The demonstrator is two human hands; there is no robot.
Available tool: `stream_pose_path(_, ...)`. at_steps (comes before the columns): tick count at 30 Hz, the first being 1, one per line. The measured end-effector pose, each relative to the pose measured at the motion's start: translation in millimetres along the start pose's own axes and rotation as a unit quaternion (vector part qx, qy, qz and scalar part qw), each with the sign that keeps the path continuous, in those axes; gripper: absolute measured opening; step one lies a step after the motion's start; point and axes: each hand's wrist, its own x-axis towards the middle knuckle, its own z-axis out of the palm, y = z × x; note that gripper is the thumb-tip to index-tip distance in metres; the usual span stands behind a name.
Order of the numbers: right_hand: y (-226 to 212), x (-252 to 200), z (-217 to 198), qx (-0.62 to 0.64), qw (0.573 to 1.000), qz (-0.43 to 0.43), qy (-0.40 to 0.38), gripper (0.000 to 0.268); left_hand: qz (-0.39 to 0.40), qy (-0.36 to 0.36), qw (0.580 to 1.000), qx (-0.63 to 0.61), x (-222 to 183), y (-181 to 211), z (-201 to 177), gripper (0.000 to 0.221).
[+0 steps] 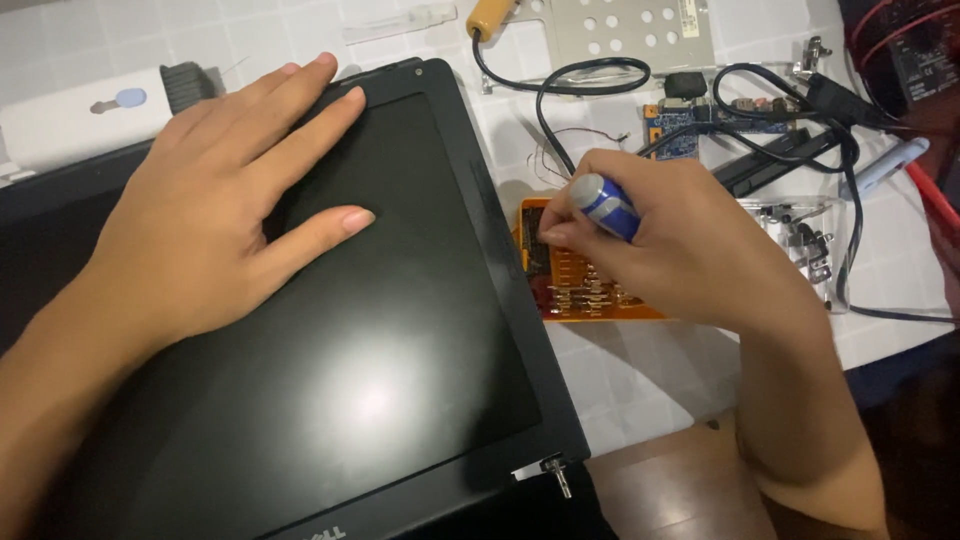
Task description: Disassembling a laptop screen by removing screws, prying the bezel, and cleaning the display panel.
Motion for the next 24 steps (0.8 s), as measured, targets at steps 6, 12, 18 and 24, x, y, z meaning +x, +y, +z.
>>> stream_pose_path(6,1.5,-1.4,-0.5,-0.016,1.000,0.003,-0.004,0.011,0.011,0.014,1.000,0.002,-0.8,-1.3,2.2,0.066)
stream_pose_path(12,-2.6,-3.8,7.5,-0.114,0.992,-0.020,-0.039,0.012,0.017,0.021,1.000,0.005,-0.9,-0.2,1.3,0.065)
stream_pose_path(18,12.5,-8.2,22.2,-0.170,0.980,-0.103,0.000,0.015,0.011,0.011,1.000,0.001,-1.1,-1.3,0.8,0.065)
stream_pose_path(24,13.1,-6.0,23.9,-0.191,0.971,-0.146,0.002,0.014,-0.005,0.006,1.000,-0.001,-1.7,-1.1,0.3,0.066)
